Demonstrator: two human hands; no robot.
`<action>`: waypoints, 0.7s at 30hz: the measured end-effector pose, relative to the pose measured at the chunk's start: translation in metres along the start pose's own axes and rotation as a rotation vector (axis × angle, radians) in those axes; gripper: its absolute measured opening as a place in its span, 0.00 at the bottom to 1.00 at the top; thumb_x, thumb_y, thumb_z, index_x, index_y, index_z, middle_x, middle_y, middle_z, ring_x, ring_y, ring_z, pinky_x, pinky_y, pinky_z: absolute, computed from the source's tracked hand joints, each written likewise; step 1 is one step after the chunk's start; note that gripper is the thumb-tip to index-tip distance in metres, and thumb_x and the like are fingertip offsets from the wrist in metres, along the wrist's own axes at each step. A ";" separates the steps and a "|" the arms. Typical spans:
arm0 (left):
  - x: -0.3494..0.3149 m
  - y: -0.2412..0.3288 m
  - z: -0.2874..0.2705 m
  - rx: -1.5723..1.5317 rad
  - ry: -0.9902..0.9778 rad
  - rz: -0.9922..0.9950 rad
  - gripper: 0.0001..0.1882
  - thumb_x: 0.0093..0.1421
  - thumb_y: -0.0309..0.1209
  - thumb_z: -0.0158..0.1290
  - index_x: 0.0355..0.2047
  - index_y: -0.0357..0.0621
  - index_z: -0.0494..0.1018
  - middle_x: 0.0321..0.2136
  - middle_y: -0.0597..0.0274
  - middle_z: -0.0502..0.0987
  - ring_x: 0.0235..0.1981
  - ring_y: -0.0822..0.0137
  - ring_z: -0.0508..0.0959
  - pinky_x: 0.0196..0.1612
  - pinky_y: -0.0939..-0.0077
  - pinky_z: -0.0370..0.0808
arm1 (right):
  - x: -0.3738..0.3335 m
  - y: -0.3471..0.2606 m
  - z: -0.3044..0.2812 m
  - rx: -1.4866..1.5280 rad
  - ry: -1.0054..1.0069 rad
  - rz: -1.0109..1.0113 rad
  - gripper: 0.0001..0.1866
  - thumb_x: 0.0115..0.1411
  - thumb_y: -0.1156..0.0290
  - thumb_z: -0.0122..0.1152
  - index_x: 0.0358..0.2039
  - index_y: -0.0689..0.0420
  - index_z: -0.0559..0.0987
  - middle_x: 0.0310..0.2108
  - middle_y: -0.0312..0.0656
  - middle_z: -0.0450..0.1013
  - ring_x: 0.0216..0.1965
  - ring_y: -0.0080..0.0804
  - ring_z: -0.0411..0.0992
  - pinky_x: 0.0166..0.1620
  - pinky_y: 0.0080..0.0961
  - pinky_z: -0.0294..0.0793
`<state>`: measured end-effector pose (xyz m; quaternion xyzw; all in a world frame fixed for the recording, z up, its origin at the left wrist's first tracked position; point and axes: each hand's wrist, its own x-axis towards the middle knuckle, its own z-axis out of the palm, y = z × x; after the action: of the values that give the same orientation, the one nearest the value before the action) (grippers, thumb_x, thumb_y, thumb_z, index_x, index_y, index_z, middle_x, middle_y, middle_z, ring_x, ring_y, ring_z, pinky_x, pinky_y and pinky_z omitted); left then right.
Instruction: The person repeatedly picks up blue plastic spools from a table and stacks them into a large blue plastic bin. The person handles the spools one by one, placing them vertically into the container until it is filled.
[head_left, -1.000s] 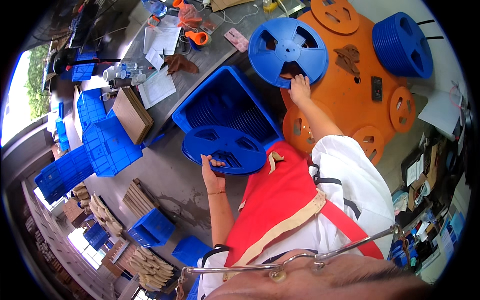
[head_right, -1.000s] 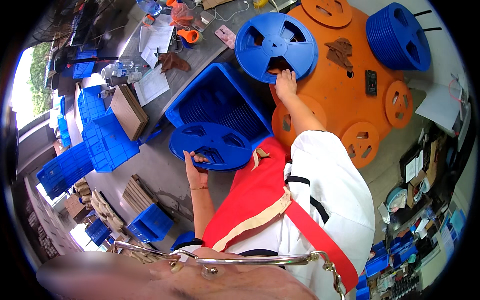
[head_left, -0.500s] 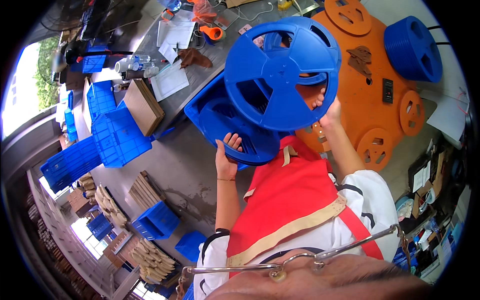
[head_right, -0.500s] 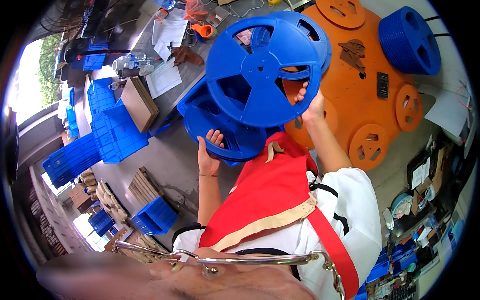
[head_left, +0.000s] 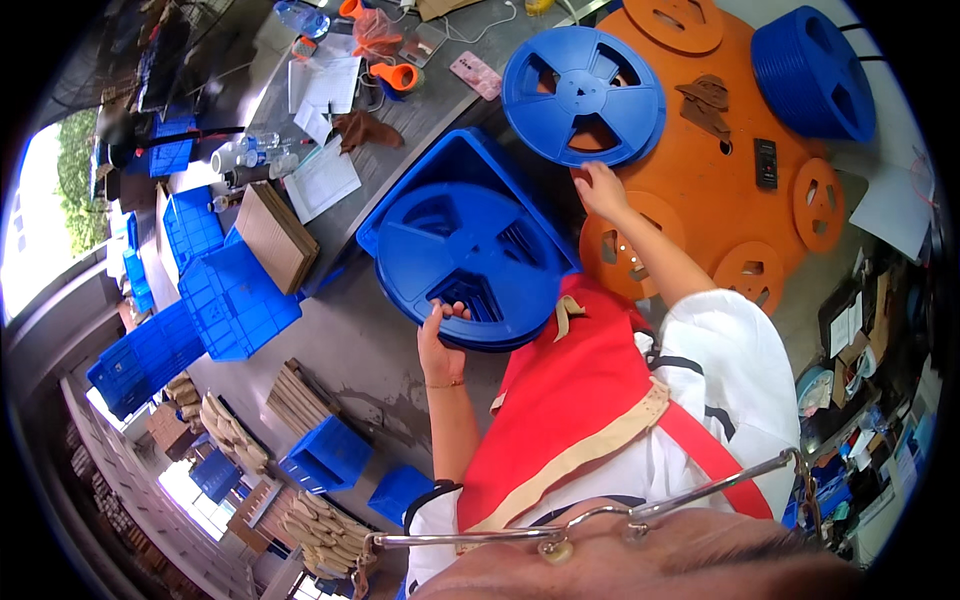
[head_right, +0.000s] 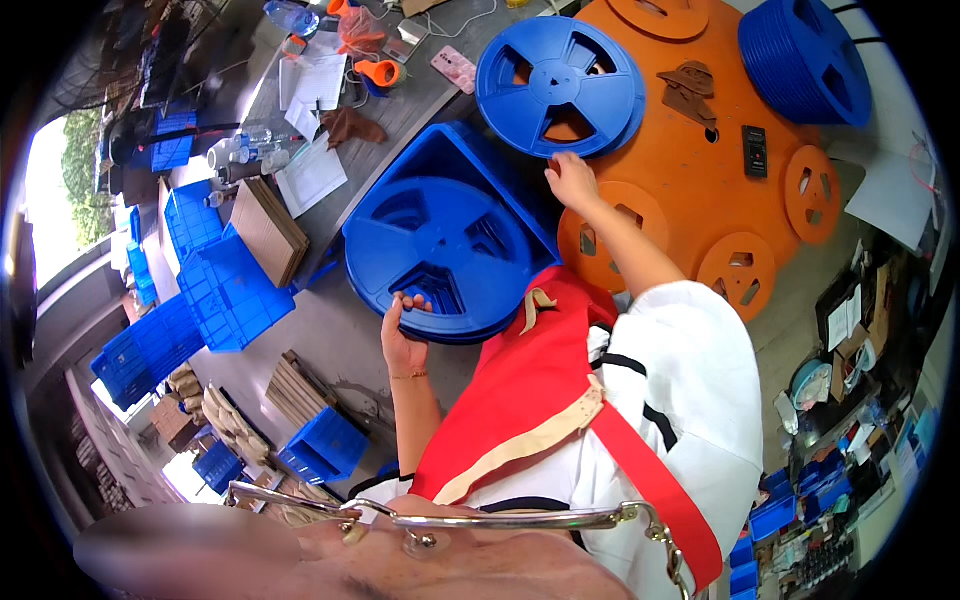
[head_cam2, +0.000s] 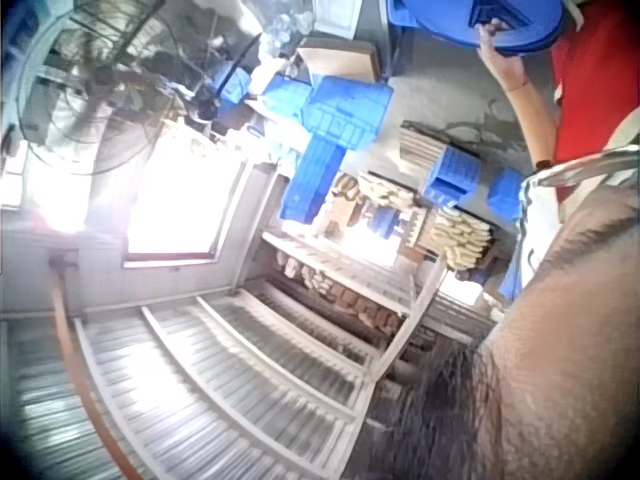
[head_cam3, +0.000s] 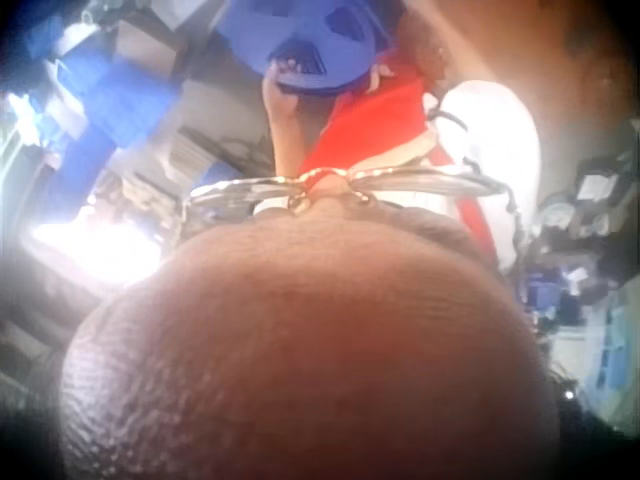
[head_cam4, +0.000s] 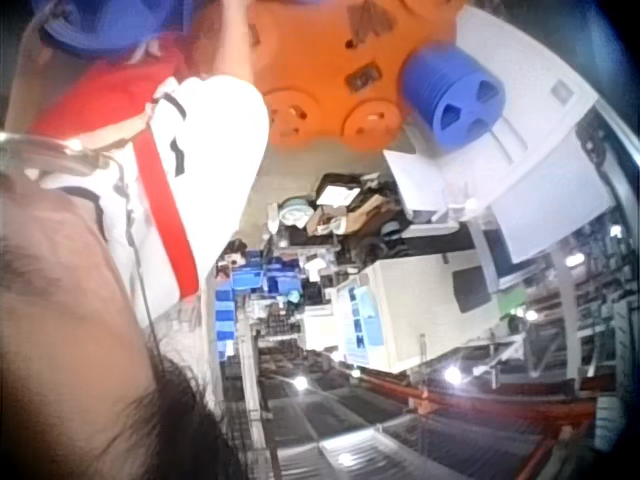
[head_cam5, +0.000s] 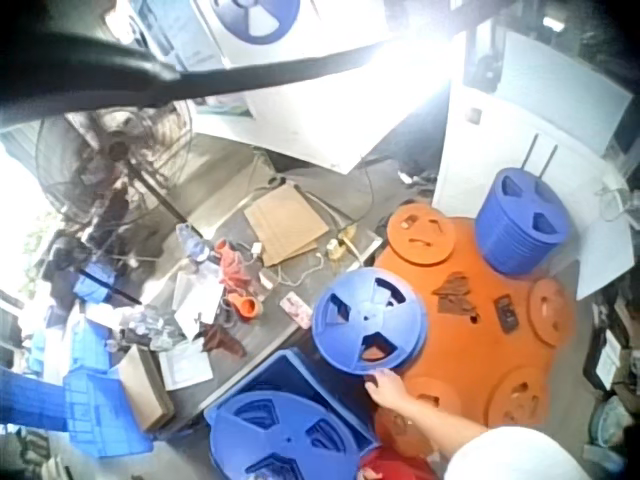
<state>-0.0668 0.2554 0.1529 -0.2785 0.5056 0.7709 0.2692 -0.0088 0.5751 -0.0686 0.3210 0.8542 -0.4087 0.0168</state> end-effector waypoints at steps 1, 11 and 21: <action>-0.003 -0.001 0.002 -0.014 0.020 0.009 0.09 0.56 0.29 0.52 0.37 0.42 0.68 0.27 0.64 0.72 0.33 0.65 0.74 0.37 0.71 0.72 | 0.011 0.003 -0.001 -0.137 0.022 -0.014 0.23 0.53 0.62 0.55 0.48 0.59 0.67 0.50 0.47 0.63 0.53 0.43 0.61 0.53 0.37 0.60; -0.009 0.006 -0.018 -0.131 -0.035 -0.037 0.19 0.61 0.47 0.44 0.41 0.44 0.69 0.20 0.71 0.63 0.25 0.75 0.66 0.32 0.76 0.69 | 0.010 -0.022 -0.028 -0.377 0.080 -0.334 0.21 0.46 0.65 0.64 0.40 0.58 0.72 0.41 0.43 0.67 0.45 0.39 0.64 0.48 0.37 0.61; 0.010 0.001 -0.002 0.021 -0.018 -0.070 0.20 0.62 0.43 0.43 0.45 0.41 0.67 0.39 0.60 0.74 0.34 0.67 0.73 0.34 0.74 0.70 | -0.059 -0.085 -0.115 1.711 0.302 0.403 0.21 0.64 0.53 0.36 0.31 0.59 0.70 0.16 0.36 0.62 0.17 0.25 0.61 0.24 0.22 0.64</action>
<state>-0.0739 0.2540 0.1460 -0.2863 0.5012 0.7582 0.3034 0.0175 0.5857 0.0831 0.4183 0.1771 -0.8490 -0.2698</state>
